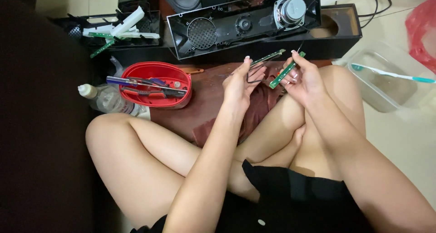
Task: Cleaning the internal components and grill of a disassembled speaker using brushes and a cloth.
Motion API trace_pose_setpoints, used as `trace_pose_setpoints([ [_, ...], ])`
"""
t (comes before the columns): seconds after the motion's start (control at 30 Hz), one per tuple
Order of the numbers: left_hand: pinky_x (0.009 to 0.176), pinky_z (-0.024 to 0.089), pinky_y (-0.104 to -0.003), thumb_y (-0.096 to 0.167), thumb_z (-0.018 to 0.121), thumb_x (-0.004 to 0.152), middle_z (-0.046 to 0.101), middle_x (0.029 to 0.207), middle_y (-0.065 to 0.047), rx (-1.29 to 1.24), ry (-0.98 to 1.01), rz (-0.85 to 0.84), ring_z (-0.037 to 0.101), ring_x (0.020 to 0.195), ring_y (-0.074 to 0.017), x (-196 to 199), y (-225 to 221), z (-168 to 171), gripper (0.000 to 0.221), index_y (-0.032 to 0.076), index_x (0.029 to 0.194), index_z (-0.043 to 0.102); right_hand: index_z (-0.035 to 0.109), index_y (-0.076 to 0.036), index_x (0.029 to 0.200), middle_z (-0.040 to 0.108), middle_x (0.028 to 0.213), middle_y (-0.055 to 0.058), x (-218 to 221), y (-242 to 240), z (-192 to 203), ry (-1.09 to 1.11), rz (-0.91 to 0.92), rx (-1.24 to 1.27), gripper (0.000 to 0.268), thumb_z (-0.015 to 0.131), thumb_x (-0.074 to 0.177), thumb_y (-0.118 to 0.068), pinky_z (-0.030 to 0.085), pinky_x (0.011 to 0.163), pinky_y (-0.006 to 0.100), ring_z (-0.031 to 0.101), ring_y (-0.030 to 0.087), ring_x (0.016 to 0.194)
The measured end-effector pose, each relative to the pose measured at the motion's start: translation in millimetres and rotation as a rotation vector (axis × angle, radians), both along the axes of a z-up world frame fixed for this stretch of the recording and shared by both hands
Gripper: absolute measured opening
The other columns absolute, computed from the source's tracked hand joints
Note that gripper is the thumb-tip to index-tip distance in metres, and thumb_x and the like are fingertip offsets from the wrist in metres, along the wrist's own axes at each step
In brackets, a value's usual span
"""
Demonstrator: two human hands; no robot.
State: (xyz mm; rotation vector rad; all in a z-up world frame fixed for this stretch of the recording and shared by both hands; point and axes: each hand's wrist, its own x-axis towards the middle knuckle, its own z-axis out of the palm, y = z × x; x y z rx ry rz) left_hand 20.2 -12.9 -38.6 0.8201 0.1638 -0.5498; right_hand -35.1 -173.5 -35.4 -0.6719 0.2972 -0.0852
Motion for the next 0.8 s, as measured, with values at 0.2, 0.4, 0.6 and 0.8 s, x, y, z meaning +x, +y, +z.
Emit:
trace_pose_setpoints([
  [0.2,0.083,0.051,-0.039,0.006,0.051,0.089,0.054,0.110,-0.031,-0.070,0.043,0.232,0.058,0.098,-0.0353,-2.3,8.4,0.7,0.031,-0.009,0.116,0.045,0.055,-0.004,0.074,0.029,0.050,0.000,-0.2,6.7,6.6,0.083,-0.058,-0.070,0.031,0.056,0.087,-0.032,0.029,0.047,0.021,0.027,0.008,0.041],
  [0.4,0.065,0.055,-0.023,0.007,0.056,0.086,0.058,0.108,-0.024,-0.068,0.101,0.274,0.065,0.085,-0.0244,-5.4,25.1,-9.8,0.031,-0.005,0.114,0.050,0.055,-0.004,0.078,0.029,0.051,0.001,-1.8,17.8,21.7,0.120,-0.068,-0.145,0.032,0.056,0.087,-0.034,0.030,0.048,0.021,0.029,0.009,0.044],
  [0.6,0.058,0.052,-0.023,0.007,0.056,0.085,0.061,0.104,-0.024,0.075,0.088,0.261,0.065,0.076,-0.0231,-14.2,29.9,-5.6,0.029,-0.006,0.110,0.051,0.057,-0.003,0.079,0.030,0.049,0.003,-1.1,17.9,19.8,0.142,-0.062,-0.205,0.033,0.057,0.087,-0.034,0.035,0.048,0.022,0.034,0.011,0.044],
  [0.8,0.065,0.056,-0.045,0.025,0.070,0.076,0.058,0.095,-0.033,0.535,0.097,-0.083,0.064,0.075,-0.0378,-11.5,44.5,-17.2,0.054,-0.008,0.109,0.044,0.061,0.002,0.086,0.044,0.051,0.007,12.6,12.2,-19.2,0.262,-0.114,-0.406,0.031,0.057,0.090,-0.028,0.047,0.047,0.028,0.045,0.012,0.043],
])
